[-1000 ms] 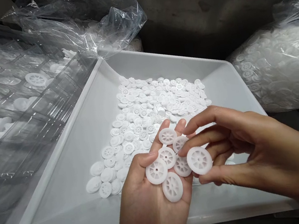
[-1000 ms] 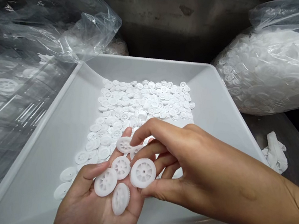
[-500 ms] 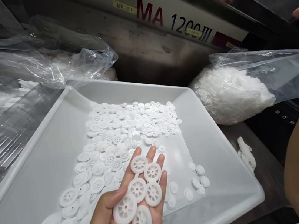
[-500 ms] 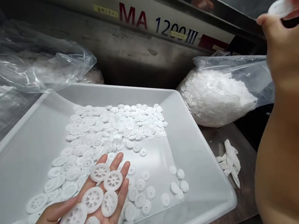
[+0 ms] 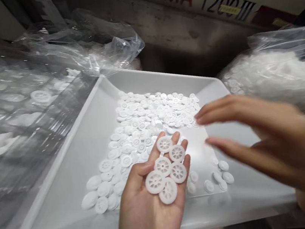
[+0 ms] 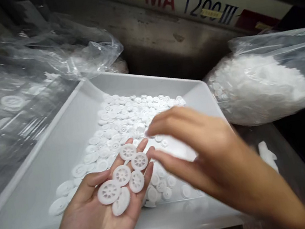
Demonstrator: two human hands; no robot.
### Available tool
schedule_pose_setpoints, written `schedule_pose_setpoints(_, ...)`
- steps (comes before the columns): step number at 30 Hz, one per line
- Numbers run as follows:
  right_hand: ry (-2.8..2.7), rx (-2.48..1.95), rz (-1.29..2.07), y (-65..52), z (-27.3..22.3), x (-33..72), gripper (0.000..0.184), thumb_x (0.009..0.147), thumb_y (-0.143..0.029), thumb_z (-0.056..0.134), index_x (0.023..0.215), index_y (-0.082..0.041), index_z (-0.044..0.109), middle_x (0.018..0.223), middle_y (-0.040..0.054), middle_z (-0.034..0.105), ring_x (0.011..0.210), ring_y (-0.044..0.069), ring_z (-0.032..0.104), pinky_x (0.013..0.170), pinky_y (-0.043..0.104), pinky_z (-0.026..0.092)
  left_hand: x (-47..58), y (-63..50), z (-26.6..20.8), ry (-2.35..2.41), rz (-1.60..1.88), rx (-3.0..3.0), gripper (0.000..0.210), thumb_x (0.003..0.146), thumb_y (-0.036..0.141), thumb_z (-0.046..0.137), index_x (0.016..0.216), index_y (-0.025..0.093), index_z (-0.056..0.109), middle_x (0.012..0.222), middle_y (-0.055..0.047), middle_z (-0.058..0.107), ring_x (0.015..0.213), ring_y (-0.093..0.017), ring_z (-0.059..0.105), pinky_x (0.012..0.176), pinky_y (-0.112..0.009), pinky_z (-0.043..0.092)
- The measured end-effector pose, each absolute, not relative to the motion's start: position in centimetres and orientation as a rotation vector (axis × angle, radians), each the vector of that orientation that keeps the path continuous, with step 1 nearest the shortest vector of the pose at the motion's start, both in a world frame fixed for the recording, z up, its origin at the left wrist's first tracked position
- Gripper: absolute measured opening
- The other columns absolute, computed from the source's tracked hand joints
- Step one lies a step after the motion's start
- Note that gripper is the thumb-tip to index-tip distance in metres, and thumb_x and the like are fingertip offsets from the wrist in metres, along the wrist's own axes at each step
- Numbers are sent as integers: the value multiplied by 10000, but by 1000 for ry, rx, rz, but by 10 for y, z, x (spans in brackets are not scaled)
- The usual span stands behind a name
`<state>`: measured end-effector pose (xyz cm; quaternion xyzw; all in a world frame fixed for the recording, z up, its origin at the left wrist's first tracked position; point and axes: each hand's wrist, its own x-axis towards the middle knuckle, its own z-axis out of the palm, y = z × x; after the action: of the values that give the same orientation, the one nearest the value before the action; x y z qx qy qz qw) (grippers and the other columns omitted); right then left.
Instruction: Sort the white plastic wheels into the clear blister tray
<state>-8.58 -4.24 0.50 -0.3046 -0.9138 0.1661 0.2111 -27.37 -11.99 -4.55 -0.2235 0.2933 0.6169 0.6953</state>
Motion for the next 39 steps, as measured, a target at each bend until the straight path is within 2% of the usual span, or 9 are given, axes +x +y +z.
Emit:
schedule_pose_setpoints(5,-2698,-688,894,-53,-23,-108,254,977,-340,635,1209,-253,575,1233,78,552,1137,200,572,910,306,546,-273,-117,-38,631,1440,-481,648,816,235,481,1463,270,512,1367,-129,652,1271,-320,622,960,-455,587)
schedule_pose_setpoints(12,-2516,-981,970,-51,-33,-111,235,988,-340,605,1212,-273,588,1214,68,549,1058,185,575,892,310,554,-261,-124,-48,637,1400,-444,651,823,165,528,1473,188,496,1302,-134,698,1241,-291,648,1025,-422,560)
schedule_pose_setpoints(15,-2466,-1042,1025,-51,-33,-115,158,973,-294,622,1130,-272,621,1126,31,617,981,163,593,842,281,546,-259,-124,-49,650,1402,-429,633,815,152,561,1446,140,522,1216,-143,739,1194,-281,679,1015,-397,569)
schedule_pose_setpoints(20,-2363,-1056,1097,-49,-31,-116,174,920,-181,669,1062,-278,646,999,-57,672,881,91,586,770,202,482,-259,-124,-49,640,1411,-476,677,810,124,564,1480,167,479,1160,-128,766,1104,-253,726,988,-388,588)
schedule_pose_setpoints(26,-2207,-1113,1196,-37,-37,-113,85,936,-248,676,1009,-283,651,965,-75,671,866,79,599,748,197,479,-261,-125,-54,611,1376,-434,796,794,138,582,1552,141,339,1212,-161,742,1106,-291,724,990,-419,585)
schedule_pose_setpoints(32,-2348,-902,920,-41,-37,-104,171,946,-203,651,1106,-251,618,1027,-31,619,923,91,564,807,202,473,-264,-127,-60,515,1376,-436,760,837,114,530,1564,173,314,1127,-119,772,1083,-252,734,1001,-384,570)
schedule_pose_setpoints(35,-2596,-604,711,-51,-30,-103,219,962,-151,609,1172,-215,611,1075,8,603,959,112,573,833,220,484,-265,-130,-62,453,1361,-433,688,852,139,534,1526,190,404,1072,-88,781,1057,-228,740,994,-342,564)
schedule_pose_setpoints(37,-2766,-479,551,-57,-28,-104,167,1015,-159,505,1093,-192,649,1050,25,630,890,138,586,770,268,495,-265,-132,-64,446,1335,-408,638,852,167,545,1485,187,474,1047,-78,776,1019,-226,746,968,-327,571)
schedule_pose_setpoints(39,-2848,-376,366,-61,-28,-107,337,1055,-156,364,915,-168,671,1000,47,666,806,161,588,695,315,480,-266,-134,-67,431,1314,-406,632,853,175,548,1481,203,484,1033,-63,772,995,-217,748,933,-313,582)
